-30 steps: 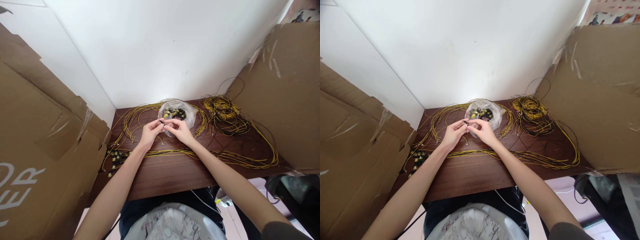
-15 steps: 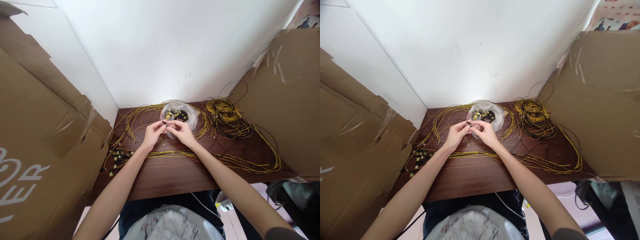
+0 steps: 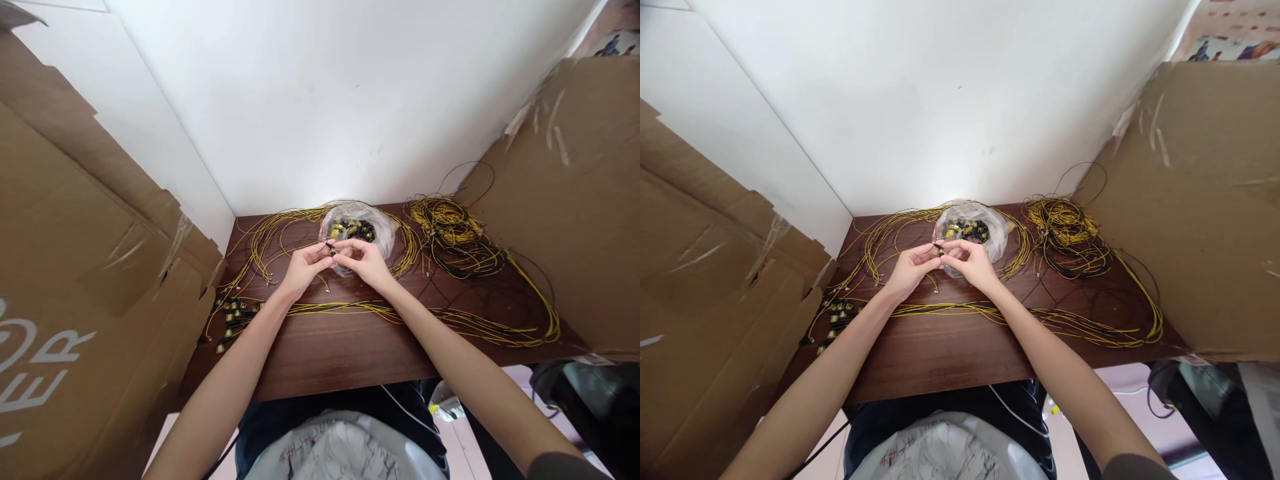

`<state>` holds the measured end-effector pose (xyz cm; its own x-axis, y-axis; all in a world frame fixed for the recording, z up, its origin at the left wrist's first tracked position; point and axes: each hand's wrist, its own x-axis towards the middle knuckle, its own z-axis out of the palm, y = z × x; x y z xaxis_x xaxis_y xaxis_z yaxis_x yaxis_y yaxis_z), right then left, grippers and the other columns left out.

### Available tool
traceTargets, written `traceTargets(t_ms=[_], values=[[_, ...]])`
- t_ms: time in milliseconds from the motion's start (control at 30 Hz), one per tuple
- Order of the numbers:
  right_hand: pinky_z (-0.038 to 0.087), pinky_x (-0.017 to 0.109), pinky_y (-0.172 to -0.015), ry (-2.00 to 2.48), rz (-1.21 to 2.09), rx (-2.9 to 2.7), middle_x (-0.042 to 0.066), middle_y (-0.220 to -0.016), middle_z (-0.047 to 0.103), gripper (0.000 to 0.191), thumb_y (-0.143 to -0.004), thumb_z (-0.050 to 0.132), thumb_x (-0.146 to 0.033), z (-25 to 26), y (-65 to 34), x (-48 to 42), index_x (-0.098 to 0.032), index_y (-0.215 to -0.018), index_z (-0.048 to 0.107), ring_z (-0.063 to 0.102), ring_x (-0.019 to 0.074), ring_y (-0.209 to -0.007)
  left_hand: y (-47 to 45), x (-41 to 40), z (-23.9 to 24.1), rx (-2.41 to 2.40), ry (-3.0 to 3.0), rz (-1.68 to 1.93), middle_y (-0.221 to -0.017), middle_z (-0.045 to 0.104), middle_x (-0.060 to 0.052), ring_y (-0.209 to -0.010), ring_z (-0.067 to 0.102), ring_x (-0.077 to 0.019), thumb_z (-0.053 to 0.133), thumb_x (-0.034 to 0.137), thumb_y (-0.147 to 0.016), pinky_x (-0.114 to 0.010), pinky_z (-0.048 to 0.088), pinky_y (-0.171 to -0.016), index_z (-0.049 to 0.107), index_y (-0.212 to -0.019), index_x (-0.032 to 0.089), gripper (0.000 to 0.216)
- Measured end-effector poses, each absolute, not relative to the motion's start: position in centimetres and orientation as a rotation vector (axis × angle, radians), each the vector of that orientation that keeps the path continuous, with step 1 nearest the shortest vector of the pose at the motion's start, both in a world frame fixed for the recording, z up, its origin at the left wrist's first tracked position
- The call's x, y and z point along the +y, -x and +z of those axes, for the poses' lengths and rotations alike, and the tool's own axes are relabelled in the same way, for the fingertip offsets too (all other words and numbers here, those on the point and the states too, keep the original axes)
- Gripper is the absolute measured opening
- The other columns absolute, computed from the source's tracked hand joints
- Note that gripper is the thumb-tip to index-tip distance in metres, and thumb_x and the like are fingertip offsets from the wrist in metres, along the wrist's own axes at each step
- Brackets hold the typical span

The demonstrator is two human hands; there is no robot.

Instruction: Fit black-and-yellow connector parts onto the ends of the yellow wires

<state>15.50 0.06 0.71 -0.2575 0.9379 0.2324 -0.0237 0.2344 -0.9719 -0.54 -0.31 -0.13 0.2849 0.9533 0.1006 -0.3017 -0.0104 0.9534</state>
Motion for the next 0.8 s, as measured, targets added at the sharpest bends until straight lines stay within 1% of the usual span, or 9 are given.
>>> traceTargets(t_ms=[133,433,700,800], values=[[0.047,0.029,-0.066,0.890,1.289,-1.520,0.001,-0.066,0.068,0.031,-0.064,0.073,-0.032,0.8,-15.9,0.2,-0.015,-0.087,0.060,0.061,0.0142,-0.062,0.7,-0.4,0.1,0.759,-1.210,1.122,-0.082,0.068,-0.004,-0.072,0.059,-0.0133,0.076,0.023,-0.064,-0.030,0.047,-0.077,0.066,-0.108,0.014,0.046],[0.047,0.027,-0.063,0.861,1.366,-1.507,-0.001,-0.064,0.067,0.032,-0.062,0.075,-0.032,0.9,-16.1,0.2,-0.017,-0.083,0.056,0.062,0.0133,-0.060,0.9,-0.7,0.8,0.767,-1.314,1.056,-0.079,0.066,-0.004,-0.069,0.058,-0.0133,0.074,0.026,-0.066,-0.030,0.046,-0.076,0.069,-0.100,0.013,0.037],[0.046,0.027,-0.061,0.877,1.457,-1.468,-0.001,-0.065,0.067,0.034,-0.060,0.075,-0.035,0.9,-16.2,0.4,-0.017,-0.083,0.058,0.062,0.0133,-0.061,0.9,-0.8,1.1,0.760,-1.312,1.057,-0.081,0.068,-0.005,-0.069,0.059,-0.0144,0.074,0.026,-0.066,-0.031,0.046,-0.075,0.068,-0.104,0.013,0.041],[0.045,0.025,-0.059,0.896,1.482,-1.448,-0.001,-0.064,0.067,0.033,-0.060,0.076,-0.035,1.1,-16.3,0.4,-0.017,-0.081,0.059,0.059,0.0111,-0.057,0.8,-0.8,1.1,0.757,-1.312,1.057,-0.081,0.068,-0.005,-0.069,0.058,-0.0140,0.074,0.027,-0.066,-0.031,0.047,-0.076,0.067,-0.106,0.013,0.043]])
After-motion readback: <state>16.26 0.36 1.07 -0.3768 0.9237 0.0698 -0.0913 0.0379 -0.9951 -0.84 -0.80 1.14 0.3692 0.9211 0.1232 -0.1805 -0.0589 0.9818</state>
